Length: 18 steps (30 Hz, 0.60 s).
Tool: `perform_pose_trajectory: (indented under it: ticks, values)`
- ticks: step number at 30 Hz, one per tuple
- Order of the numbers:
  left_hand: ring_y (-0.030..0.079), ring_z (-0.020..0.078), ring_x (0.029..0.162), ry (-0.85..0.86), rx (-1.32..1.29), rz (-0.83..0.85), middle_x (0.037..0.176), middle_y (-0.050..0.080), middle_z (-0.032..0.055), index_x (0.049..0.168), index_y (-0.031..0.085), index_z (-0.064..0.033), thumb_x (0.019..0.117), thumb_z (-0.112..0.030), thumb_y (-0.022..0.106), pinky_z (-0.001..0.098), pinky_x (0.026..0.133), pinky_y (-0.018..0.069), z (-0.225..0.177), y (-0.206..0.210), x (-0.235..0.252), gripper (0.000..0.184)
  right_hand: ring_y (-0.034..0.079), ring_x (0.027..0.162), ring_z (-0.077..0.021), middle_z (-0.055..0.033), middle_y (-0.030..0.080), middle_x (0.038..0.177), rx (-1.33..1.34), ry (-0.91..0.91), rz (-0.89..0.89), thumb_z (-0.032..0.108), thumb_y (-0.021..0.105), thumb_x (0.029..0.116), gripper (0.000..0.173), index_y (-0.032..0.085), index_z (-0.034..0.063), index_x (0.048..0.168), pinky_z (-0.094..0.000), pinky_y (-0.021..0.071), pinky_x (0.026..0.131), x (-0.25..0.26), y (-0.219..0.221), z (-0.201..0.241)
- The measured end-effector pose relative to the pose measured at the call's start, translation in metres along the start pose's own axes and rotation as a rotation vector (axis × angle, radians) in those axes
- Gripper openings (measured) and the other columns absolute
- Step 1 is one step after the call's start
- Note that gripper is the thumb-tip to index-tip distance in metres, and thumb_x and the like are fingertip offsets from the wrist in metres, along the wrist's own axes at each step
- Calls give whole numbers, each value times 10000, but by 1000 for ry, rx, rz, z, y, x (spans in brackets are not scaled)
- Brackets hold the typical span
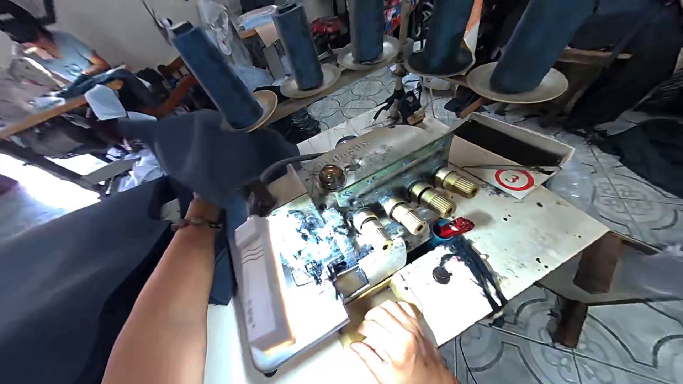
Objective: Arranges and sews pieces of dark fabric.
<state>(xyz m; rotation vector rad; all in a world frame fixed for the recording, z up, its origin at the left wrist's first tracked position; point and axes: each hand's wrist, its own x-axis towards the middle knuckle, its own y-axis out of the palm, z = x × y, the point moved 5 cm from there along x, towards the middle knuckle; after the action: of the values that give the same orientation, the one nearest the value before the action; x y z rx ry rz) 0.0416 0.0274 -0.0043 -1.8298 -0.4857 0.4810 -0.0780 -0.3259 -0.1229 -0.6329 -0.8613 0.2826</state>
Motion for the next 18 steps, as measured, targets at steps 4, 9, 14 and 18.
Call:
perform_pose_trajectory:
  ticks: [4,9,14,18]
  values:
    - [550,499,1277,151,289,236,1321,603,326,1298,611,90,1007,-79,614,665,1073,402,22,0,-38,336,640,868,-140,53,697,844,-14,3,-38,468,584,953,313,725,224,816,-331,485,796,1,2,1]
    - [647,454,1185,175,216,-8,1288,678,217,1380,635,-95,1056,-282,568,718,978,469,126,-31,-180,380,654,852,-142,65,711,849,4,11,-29,422,621,913,257,752,222,820,-360,509,772,1,3,3]
    - [581,584,1138,-66,190,-437,1208,602,370,1223,633,80,960,-236,728,729,929,462,218,-53,-292,422,693,842,-239,-12,733,856,-22,-23,14,377,625,907,279,772,150,840,-467,542,758,1,6,6]
    - [624,502,1139,-137,172,-435,1140,666,310,1138,687,68,1029,-193,628,653,986,475,221,-47,-292,289,703,878,-306,-71,742,885,-42,-28,41,369,606,924,318,776,105,877,-529,538,783,1,6,7]
